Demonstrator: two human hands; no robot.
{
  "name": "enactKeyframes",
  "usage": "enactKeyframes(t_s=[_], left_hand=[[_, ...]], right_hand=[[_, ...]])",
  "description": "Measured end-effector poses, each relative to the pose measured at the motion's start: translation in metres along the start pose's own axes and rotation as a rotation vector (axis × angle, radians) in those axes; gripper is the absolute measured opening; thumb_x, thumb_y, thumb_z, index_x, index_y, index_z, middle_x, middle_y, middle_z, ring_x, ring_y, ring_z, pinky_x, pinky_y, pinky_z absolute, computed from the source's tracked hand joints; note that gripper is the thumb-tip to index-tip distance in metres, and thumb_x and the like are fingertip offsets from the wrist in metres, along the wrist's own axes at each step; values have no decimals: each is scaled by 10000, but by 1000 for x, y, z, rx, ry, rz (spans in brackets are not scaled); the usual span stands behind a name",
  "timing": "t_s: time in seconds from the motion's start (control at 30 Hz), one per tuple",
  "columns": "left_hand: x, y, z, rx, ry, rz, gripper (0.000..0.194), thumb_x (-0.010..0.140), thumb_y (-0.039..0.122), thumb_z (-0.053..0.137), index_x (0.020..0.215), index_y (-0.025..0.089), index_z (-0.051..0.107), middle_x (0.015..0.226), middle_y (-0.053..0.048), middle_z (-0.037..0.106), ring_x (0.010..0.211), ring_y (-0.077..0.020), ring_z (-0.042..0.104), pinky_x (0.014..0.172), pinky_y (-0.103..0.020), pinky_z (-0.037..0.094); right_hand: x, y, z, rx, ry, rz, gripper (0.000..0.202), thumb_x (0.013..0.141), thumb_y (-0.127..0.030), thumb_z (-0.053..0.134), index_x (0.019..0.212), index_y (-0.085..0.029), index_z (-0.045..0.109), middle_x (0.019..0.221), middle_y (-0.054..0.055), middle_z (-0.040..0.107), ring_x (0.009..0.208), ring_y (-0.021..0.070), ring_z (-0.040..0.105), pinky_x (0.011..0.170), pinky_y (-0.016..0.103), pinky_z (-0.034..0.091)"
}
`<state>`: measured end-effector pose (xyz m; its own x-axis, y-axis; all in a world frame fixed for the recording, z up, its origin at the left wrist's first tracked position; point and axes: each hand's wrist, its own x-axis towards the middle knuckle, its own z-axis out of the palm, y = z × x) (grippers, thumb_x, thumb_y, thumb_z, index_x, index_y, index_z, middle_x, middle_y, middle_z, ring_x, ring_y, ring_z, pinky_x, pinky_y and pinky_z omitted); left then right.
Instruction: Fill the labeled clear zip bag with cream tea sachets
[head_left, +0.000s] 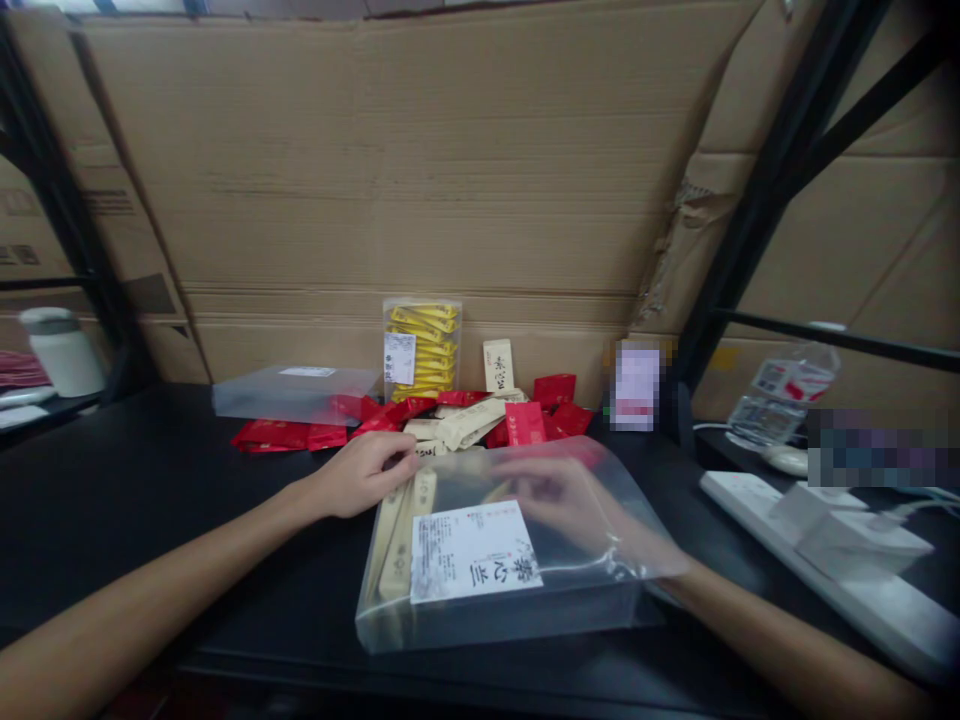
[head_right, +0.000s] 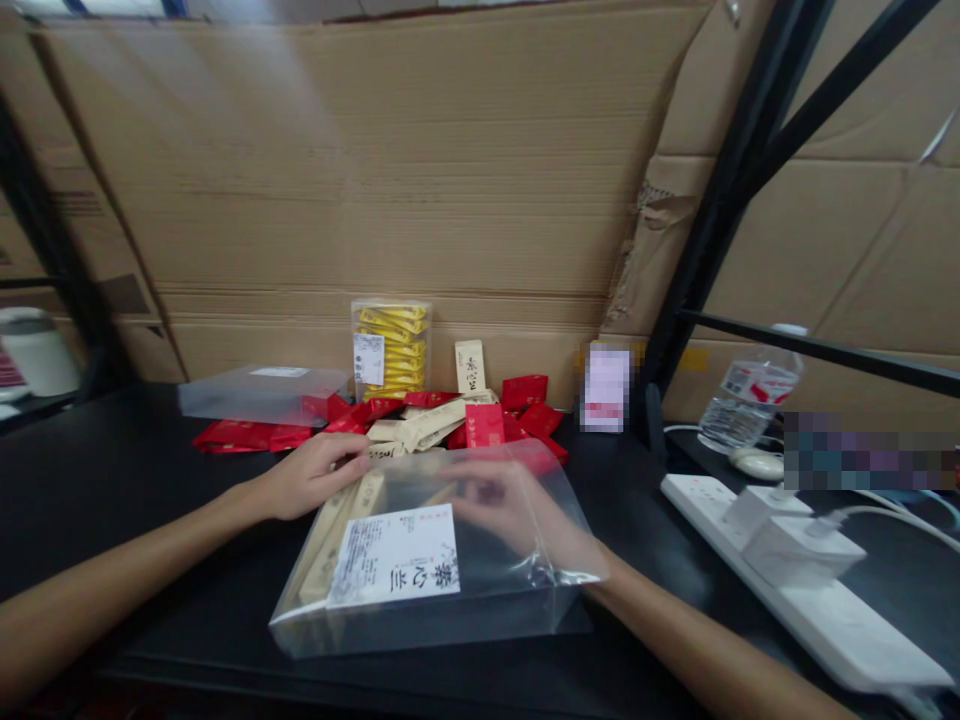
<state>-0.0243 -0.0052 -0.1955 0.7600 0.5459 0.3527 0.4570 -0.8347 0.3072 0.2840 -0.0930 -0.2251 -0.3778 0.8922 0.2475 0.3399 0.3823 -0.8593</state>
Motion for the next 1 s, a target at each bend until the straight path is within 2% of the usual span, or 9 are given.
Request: enactKeyframes(t_s=[0.1, 0.2, 0.27, 0.33, 0.5, 0.63, 0.73, 0.8, 1.0], left_hand=[[0, 1, 1, -6, 11, -10, 375, 1059, 384, 438, 747, 183, 489, 691, 4, 523, 628, -147, 504, 588, -268, 340], [-1, 2, 0, -13, 2, -23, 379, 1065, 400, 434, 763, 182, 502, 706, 0, 528, 638, -151, 507, 588, -271, 342], [-1, 2, 0, -25, -6, -26, 385, 1069, 411, 428, 769, 182, 508, 710, -1, 528, 642, -153, 506, 589, -272, 344], [-1, 2, 1, -38, -4, -24, 395, 1072, 419, 422, 768, 182, 507, 710, 0, 524, 645, -152, 504, 592, -271, 348], [2, 2, 4, -59, 6, -14, 412, 1083, 424, 397, 769, 180, 504, 722, -1, 530, 663, -154, 509, 612, -272, 361], [3, 5, 4, -76, 0, -11, 424, 1091, 427, 379, 763, 182, 491, 726, -3, 533, 670, -156, 508, 618, -277, 357], [4, 5, 2, -52, 8, -12, 427, 1089, 419, 386, 751, 182, 495, 716, -2, 529, 658, -155, 500, 615, -281, 346], [3, 2, 0, -16, 17, -15, 416, 1087, 407, 401, 756, 181, 510, 715, -1, 536, 664, -159, 503, 628, -285, 348], [2, -12, -7, 35, 69, -52, 347, 1076, 373, 438, 839, 174, 595, 832, -39, 612, 790, -200, 574, 720, -307, 426]], right_hand=[[3, 7, 3, 295, -116, 58, 578, 919, -422, 763, 1451, -269, 596, 1087, 62, 804, 974, 244, 757, 923, 472, 592], [4, 11, 4, 484, -276, 14, 710, 945, -330, 747, 1573, -345, 416, 1428, 84, 669, 1264, 254, 673, 1068, 496, 531], [4, 9, 4, 512, -367, -3, 750, 953, -277, 735, 1598, -357, 360, 1534, 98, 572, 1351, 253, 611, 1114, 494, 501], [3, 3, 6, 489, -409, 2, 718, 957, -264, 725, 1586, -334, 386, 1548, 111, 557, 1364, 257, 599, 1117, 495, 501], [3, -17, 17, 271, -429, -74, 430, 963, -318, 702, 1389, -284, 653, 1448, 82, 650, 1346, 273, 610, 1147, 511, 480], [3, -21, 21, 12, -430, -272, 473, 990, -278, 655, 1460, -305, 606, 1536, 60, 573, 1455, 262, 495, 1237, 506, 375], [1, -15, 18, -48, -416, -277, 553, 1005, -252, 627, 1543, -292, 505, 1584, 79, 517, 1468, 257, 481, 1229, 501, 389], [0, -11, 14, -97, -410, -284, 533, 1012, -233, 605, 1536, -273, 515, 1590, 87, 509, 1482, 259, 462, 1240, 499, 370], [-5, -15, 8, -220, -324, -247, 429, 959, -285, 685, 1387, -293, 659, 1438, 68, 653, 1291, 281, 643, 1083, 440, 532]])
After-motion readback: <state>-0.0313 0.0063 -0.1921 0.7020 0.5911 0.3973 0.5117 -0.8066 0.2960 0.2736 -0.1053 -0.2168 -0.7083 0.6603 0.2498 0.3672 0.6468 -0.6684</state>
